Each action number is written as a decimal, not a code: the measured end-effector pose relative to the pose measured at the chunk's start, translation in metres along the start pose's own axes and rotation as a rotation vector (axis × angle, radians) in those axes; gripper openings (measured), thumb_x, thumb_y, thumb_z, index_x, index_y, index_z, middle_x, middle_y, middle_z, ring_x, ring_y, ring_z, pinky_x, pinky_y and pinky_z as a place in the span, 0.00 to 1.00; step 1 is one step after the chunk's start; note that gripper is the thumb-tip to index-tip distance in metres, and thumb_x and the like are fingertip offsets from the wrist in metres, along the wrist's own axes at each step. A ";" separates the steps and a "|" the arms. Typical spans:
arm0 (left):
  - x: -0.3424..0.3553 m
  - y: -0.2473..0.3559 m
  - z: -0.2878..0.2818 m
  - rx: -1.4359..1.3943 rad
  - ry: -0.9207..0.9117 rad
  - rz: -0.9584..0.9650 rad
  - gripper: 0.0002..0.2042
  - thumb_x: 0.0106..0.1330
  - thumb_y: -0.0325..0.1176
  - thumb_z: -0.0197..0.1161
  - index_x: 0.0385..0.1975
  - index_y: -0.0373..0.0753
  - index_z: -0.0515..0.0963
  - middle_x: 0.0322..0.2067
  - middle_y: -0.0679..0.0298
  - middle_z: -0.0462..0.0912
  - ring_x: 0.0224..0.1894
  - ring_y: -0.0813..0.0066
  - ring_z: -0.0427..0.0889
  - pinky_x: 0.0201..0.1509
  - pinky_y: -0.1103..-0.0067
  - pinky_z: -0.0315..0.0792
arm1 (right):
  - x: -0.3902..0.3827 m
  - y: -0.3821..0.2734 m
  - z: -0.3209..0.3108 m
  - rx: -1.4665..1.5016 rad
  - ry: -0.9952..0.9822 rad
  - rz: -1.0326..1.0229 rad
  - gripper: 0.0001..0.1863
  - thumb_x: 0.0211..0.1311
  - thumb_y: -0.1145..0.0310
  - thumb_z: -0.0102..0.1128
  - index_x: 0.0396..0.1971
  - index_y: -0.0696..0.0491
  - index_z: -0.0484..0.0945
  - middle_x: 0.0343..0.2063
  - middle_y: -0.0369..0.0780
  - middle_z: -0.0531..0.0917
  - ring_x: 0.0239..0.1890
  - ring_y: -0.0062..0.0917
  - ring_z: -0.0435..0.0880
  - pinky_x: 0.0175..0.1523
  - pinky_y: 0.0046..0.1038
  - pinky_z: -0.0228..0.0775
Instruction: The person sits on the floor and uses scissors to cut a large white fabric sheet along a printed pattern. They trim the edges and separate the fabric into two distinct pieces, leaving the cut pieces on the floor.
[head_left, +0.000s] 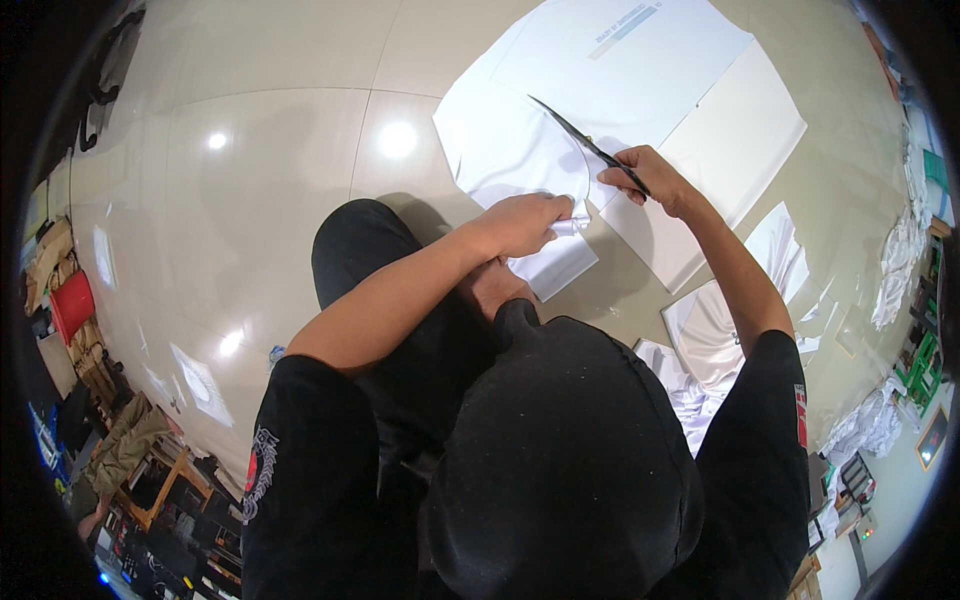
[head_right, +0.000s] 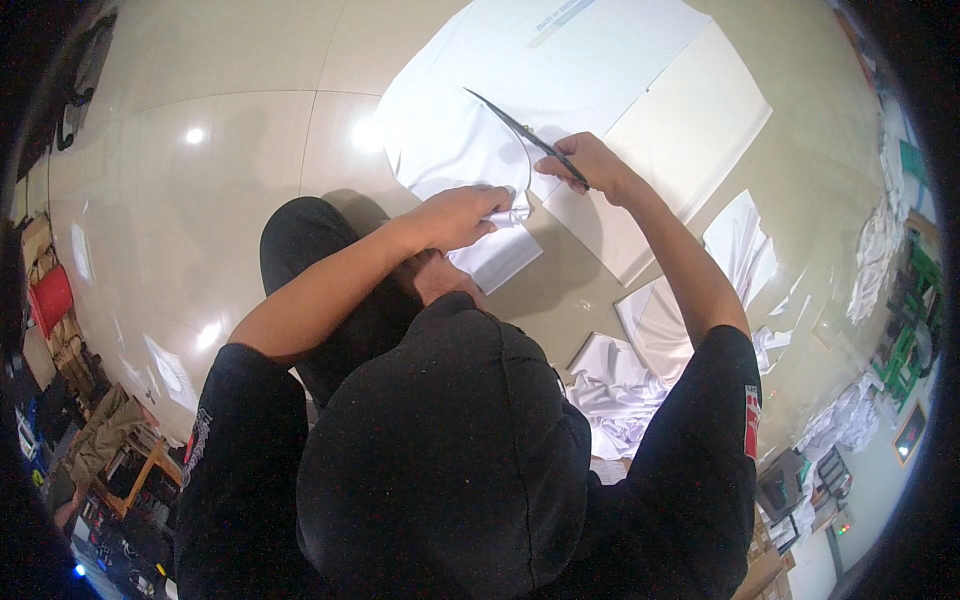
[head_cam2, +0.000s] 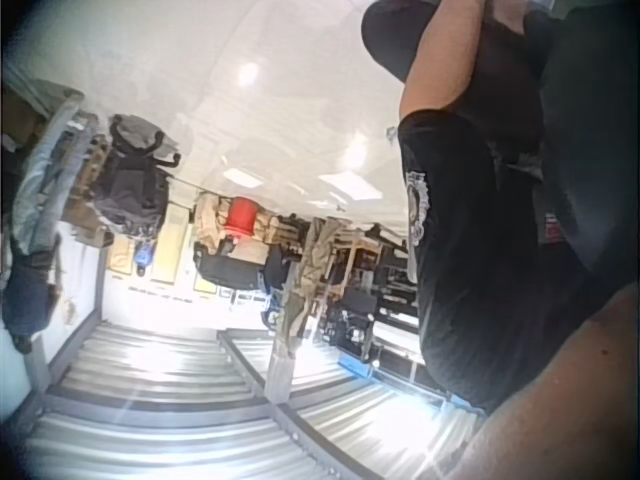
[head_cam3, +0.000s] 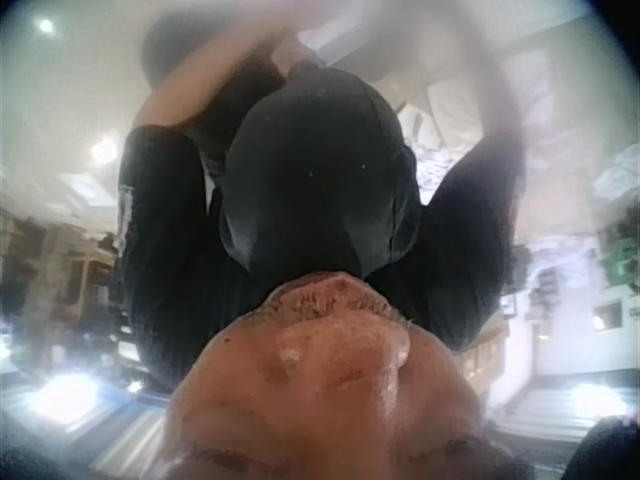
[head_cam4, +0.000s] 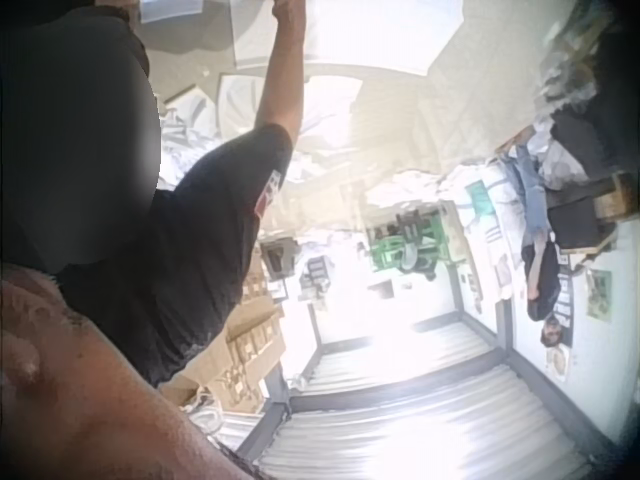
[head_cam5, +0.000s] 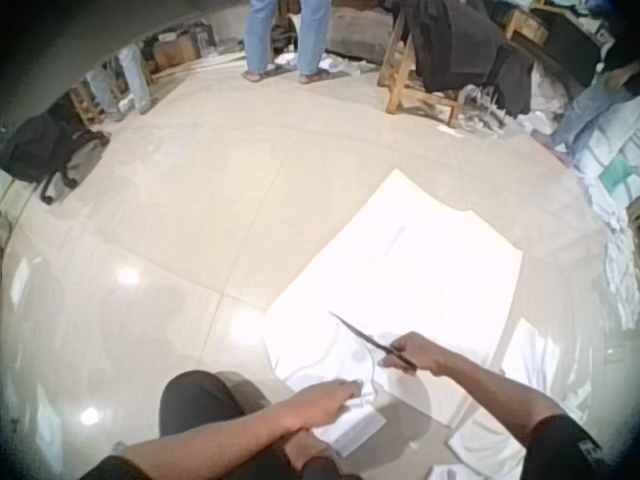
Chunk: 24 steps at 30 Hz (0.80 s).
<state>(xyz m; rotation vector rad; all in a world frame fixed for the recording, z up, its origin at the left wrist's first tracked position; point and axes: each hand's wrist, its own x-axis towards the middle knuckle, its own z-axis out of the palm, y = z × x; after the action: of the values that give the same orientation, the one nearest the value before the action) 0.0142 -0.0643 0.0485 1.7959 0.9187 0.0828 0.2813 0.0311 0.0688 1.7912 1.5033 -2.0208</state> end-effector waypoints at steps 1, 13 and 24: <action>0.000 0.000 0.000 0.000 -0.003 -0.004 0.15 0.68 0.29 0.69 0.51 0.41 0.74 0.48 0.51 0.83 0.54 0.45 0.83 0.56 0.56 0.75 | 0.001 -0.001 0.000 0.008 -0.005 0.004 0.19 0.64 0.61 0.75 0.18 0.51 0.77 0.13 0.30 0.71 0.14 0.15 0.66 0.22 0.22 0.55; 0.000 -0.003 0.002 -0.003 0.015 0.008 0.15 0.69 0.30 0.68 0.51 0.41 0.74 0.48 0.51 0.83 0.54 0.46 0.83 0.57 0.56 0.75 | 0.004 -0.010 -0.006 -0.061 -0.013 -0.004 0.16 0.65 0.64 0.74 0.20 0.51 0.78 0.14 0.28 0.71 0.14 0.12 0.66 0.22 0.20 0.57; 0.000 0.000 0.000 -0.011 -0.022 -0.033 0.15 0.69 0.30 0.69 0.52 0.41 0.74 0.47 0.50 0.83 0.54 0.45 0.83 0.56 0.56 0.75 | 0.005 -0.008 -0.008 -0.067 0.006 -0.021 0.14 0.57 0.64 0.74 0.20 0.56 0.80 0.12 0.31 0.72 0.14 0.15 0.67 0.22 0.25 0.54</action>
<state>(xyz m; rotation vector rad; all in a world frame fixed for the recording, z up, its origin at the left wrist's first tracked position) 0.0137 -0.0643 0.0484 1.7673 0.9294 0.0471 0.2809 0.0430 0.0712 1.7654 1.5775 -1.9517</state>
